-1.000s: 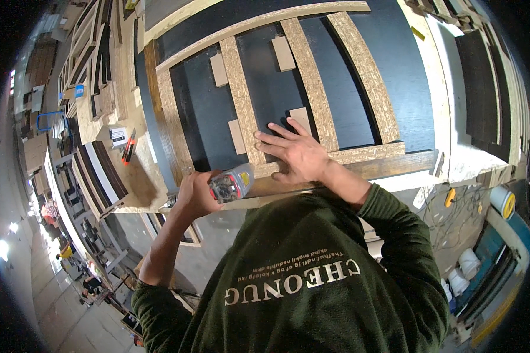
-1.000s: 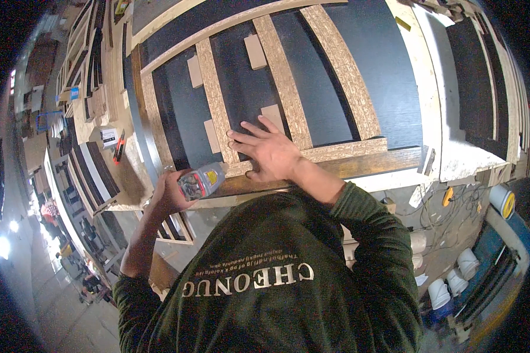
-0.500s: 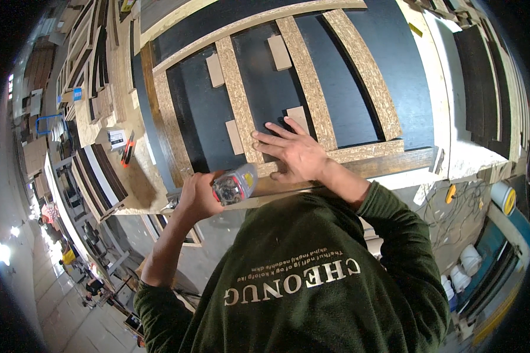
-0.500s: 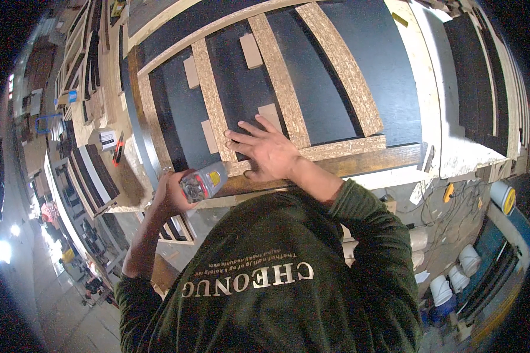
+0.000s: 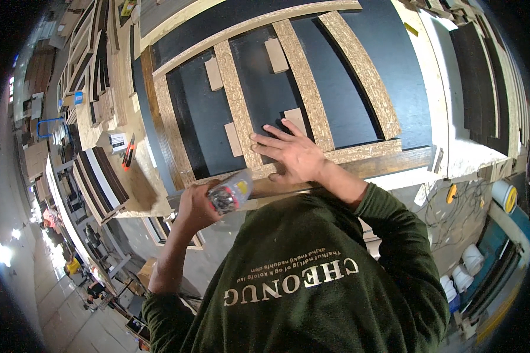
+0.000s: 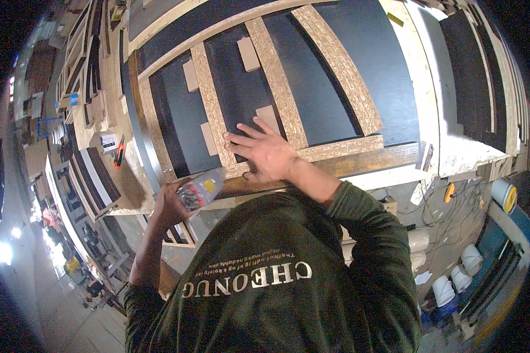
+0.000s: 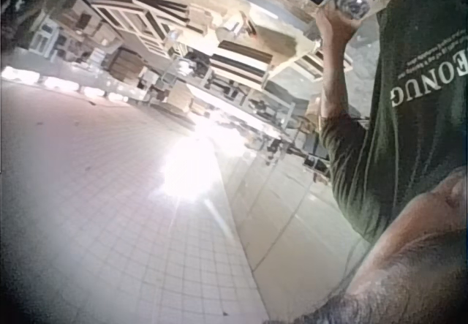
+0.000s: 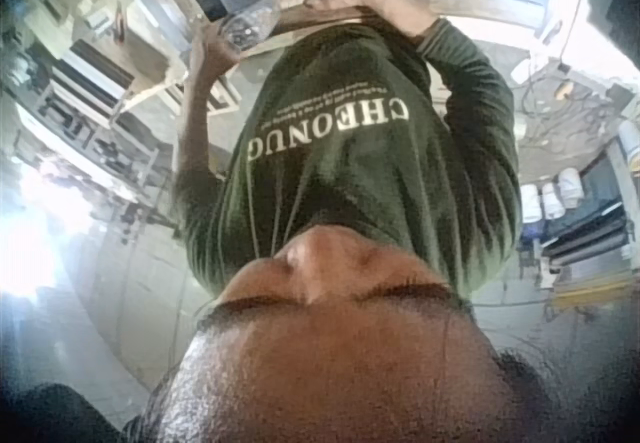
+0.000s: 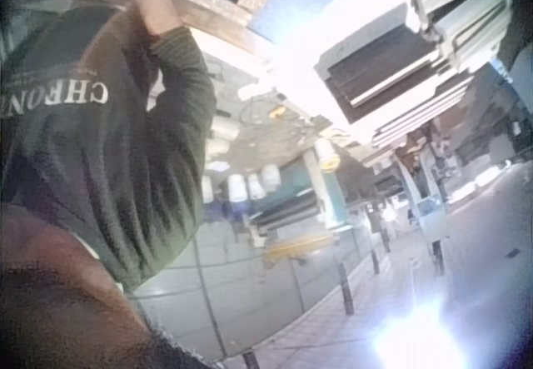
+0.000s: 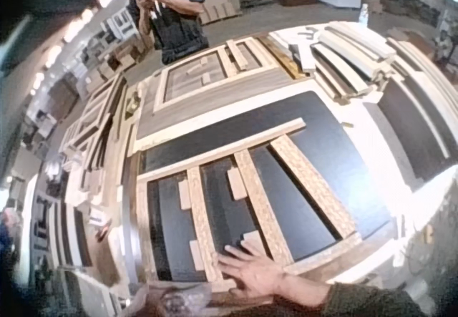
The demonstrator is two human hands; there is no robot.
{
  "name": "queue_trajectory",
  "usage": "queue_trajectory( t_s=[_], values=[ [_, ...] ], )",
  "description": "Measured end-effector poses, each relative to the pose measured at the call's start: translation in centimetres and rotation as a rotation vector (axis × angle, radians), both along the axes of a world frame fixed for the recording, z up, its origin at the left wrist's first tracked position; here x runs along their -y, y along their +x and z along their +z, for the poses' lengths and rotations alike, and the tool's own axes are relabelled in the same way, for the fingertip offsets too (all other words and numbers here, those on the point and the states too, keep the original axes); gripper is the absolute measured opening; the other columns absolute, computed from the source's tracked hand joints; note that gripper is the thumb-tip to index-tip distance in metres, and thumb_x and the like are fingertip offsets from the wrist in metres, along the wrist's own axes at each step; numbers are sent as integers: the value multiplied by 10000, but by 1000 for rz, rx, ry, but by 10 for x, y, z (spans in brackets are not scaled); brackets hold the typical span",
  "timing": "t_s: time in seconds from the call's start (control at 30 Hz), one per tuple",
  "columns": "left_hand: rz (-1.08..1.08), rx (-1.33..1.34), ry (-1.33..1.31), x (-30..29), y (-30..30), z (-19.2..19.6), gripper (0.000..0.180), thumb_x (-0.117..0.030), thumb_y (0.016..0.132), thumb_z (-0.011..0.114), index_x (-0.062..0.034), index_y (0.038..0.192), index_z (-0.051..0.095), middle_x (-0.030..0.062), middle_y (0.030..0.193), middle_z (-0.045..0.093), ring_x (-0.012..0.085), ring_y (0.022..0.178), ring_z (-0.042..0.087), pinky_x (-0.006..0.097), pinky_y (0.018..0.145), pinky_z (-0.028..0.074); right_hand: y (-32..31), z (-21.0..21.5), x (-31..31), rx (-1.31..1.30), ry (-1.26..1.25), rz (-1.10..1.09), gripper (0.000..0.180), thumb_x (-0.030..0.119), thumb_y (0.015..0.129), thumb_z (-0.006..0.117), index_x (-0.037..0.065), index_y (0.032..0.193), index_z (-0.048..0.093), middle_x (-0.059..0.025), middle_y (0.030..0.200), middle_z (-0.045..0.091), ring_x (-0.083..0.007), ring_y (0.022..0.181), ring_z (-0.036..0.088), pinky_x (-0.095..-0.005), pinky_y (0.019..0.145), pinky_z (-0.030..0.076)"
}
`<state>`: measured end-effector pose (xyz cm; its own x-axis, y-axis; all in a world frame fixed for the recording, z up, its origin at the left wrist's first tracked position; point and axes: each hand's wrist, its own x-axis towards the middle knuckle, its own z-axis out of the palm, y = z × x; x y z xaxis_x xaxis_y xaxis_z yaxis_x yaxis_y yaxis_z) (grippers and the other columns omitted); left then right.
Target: Assembling wooden furniture frames by placing slats into a jig and securing them with a pneumatic staple gun.
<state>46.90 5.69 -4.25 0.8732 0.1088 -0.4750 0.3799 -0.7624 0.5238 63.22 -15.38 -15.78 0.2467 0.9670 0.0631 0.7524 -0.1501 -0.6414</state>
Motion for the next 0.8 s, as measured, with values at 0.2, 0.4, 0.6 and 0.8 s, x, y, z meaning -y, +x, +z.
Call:
queue_trajectory(
  t_s=[0.2,0.4,0.6,0.8],
  values=[
    [162,116,364,-35,-43,-33,678,-88,584,731,-42,1224,512,187,874,661,381,809,639,434,760,510,-1,6,5,52,-31,5,711,424,695,674,131,1315,485,-60,1468,334,-255,1364,288,-502,1134,139],
    [62,228,542,-16,-6,-44,557,-69,752,625,34,1272,453,169,1062,506,349,993,513,413,844,448,8,27,50,172,-81,-606,700,427,756,646,100,1336,431,-158,1476,275,-346,1360,266,-571,1080,184],
    [102,184,546,-17,3,-40,442,-83,754,634,-8,1181,549,137,1049,520,327,987,525,405,844,450,-9,17,87,150,-170,-521,733,453,782,604,65,1367,394,-175,1384,426,-349,1321,346,-563,1077,207],
    [37,588,351,28,72,-33,368,-127,755,647,-72,1113,585,134,1036,549,334,1002,527,410,865,444,-18,13,94,165,-136,-566,697,416,766,618,67,1342,435,-157,1369,450,-322,1311,369,-540,1085,205]
  ],
)
